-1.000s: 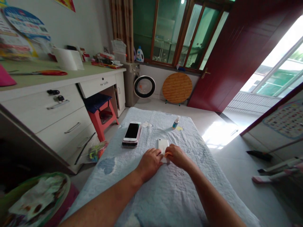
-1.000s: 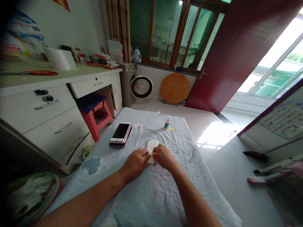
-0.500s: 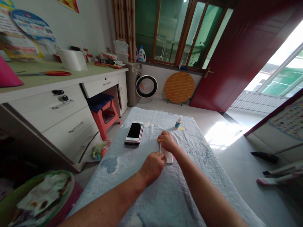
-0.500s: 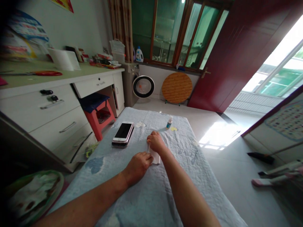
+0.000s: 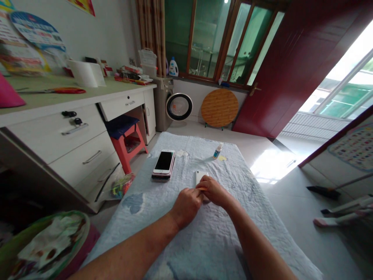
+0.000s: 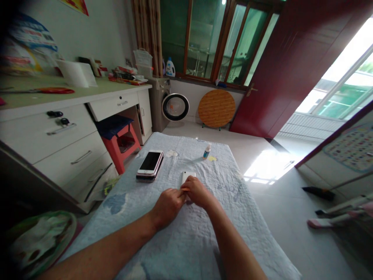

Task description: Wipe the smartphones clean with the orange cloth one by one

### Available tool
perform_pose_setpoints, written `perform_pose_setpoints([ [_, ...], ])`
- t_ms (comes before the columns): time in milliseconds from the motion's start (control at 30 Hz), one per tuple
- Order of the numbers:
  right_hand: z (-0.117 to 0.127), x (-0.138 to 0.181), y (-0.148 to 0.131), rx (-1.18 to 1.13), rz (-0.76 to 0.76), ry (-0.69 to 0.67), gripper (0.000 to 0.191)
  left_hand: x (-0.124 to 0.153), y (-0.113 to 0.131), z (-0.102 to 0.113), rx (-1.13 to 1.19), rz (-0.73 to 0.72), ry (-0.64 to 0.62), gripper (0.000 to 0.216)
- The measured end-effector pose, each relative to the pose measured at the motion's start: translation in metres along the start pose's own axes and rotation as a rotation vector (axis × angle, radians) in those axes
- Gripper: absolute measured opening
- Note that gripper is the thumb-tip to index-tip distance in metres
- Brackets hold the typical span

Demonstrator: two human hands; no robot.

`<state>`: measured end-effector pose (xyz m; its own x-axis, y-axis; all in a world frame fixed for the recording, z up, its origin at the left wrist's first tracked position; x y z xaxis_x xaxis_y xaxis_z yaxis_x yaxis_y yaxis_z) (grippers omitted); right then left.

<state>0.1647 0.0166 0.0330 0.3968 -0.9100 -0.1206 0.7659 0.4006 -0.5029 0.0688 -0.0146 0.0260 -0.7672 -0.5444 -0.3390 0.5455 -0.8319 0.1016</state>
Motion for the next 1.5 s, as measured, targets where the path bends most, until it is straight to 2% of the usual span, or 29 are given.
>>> perform_pose_setpoints([
  [200, 0.010, -0.005, 0.037, 0.141, -0.192, 0.250, 0.020, 0.000, -0.002, -0.004, 0.005, -0.014, -0.094, 0.016],
  [300, 0.018, 0.006, 0.057, 0.155, -0.311, 0.298, 0.021, 0.000, -0.004, -0.003, 0.040, 0.001, -0.092, 0.013],
  [533, 0.045, 0.036, 0.070, 0.052, -0.402, 0.429, 0.022, 0.000, -0.014, 0.007, 0.156, 0.114, -0.005, 0.009],
  [633, 0.052, 0.039, 0.075, 0.043, -0.404, 0.490, 0.029, 0.001, -0.022, 0.008, 0.197, 0.170, 0.056, 0.022],
  [767, 0.052, 0.045, 0.090, 0.114, -0.450, 0.558, 0.027, 0.001, -0.028, 0.006, 0.195, 0.203, 0.107, 0.032],
  [867, 0.049, 0.048, 0.097, 0.175, -0.466, 0.529, 0.026, 0.001, -0.030, 0.005, 0.194, 0.211, 0.113, 0.033],
  [1033, 0.044, 0.047, 0.100, 0.257, -0.505, 0.342, 0.021, 0.001, -0.033, 0.003, 0.210, 0.213, 0.108, 0.035],
  [1233, 0.050, 0.048, 0.095, 0.204, -0.525, 0.345, 0.021, 0.001, -0.035, 0.000, 0.228, 0.222, 0.104, 0.036],
  [1400, 0.048, 0.057, 0.087, 0.267, -0.559, 0.238, 0.014, 0.001, -0.037, -0.001, 0.212, 0.239, 0.085, 0.036],
  [1500, 0.056, 0.060, 0.073, 0.360, -0.575, 0.319, 0.017, 0.001, -0.039, -0.001, 0.172, 0.280, 0.086, 0.038],
])
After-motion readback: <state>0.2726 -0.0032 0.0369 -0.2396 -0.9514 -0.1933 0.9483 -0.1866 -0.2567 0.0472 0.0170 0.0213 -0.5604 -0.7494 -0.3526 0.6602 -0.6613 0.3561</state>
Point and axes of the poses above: each hand's wrist, its own x-axis away from the middle knuckle, its own z-axis out of the back of the hand, y = z × x, the point moved 6 cm from there along -x, towards the middle knuckle, and after that the axes turned 1 degree about -z, right-handed, at the moved point
